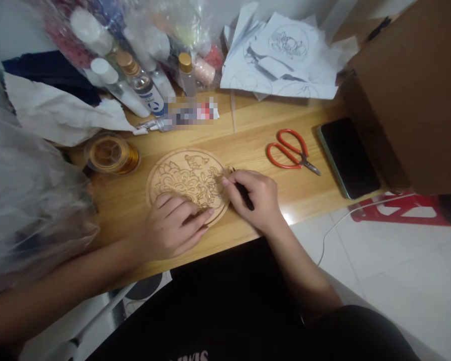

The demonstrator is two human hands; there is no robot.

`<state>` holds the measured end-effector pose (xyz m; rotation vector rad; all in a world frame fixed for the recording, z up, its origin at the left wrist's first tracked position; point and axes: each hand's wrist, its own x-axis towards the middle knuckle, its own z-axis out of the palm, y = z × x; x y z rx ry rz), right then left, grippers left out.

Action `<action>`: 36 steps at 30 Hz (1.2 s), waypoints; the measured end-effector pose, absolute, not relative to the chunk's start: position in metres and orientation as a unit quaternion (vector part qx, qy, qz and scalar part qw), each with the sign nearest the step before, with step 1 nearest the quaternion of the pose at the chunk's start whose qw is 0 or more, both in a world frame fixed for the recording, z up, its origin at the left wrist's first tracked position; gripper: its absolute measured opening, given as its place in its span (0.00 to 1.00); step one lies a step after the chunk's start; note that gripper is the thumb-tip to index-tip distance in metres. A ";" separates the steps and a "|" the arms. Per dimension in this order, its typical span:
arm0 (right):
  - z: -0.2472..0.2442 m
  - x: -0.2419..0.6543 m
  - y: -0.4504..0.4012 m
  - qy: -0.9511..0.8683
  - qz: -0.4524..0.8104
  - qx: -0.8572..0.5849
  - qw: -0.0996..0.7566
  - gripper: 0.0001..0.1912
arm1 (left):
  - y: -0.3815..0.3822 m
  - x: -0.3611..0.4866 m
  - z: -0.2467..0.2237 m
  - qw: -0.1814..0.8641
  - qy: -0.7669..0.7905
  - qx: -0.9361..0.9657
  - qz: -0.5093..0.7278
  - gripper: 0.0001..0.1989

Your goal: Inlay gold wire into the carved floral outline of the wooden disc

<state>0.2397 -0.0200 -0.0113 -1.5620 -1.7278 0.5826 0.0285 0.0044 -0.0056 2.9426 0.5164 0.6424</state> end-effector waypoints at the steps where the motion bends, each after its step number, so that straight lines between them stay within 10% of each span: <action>1: -0.011 0.240 -0.020 -0.672 0.224 -0.606 0.362 0.10 | 0.004 0.028 -0.006 0.046 0.171 0.962 0.209 0.12; 36: -0.015 0.238 -0.020 -0.632 0.232 -0.643 0.365 0.06 | 0.009 0.027 -0.008 0.132 0.210 0.939 0.238 0.09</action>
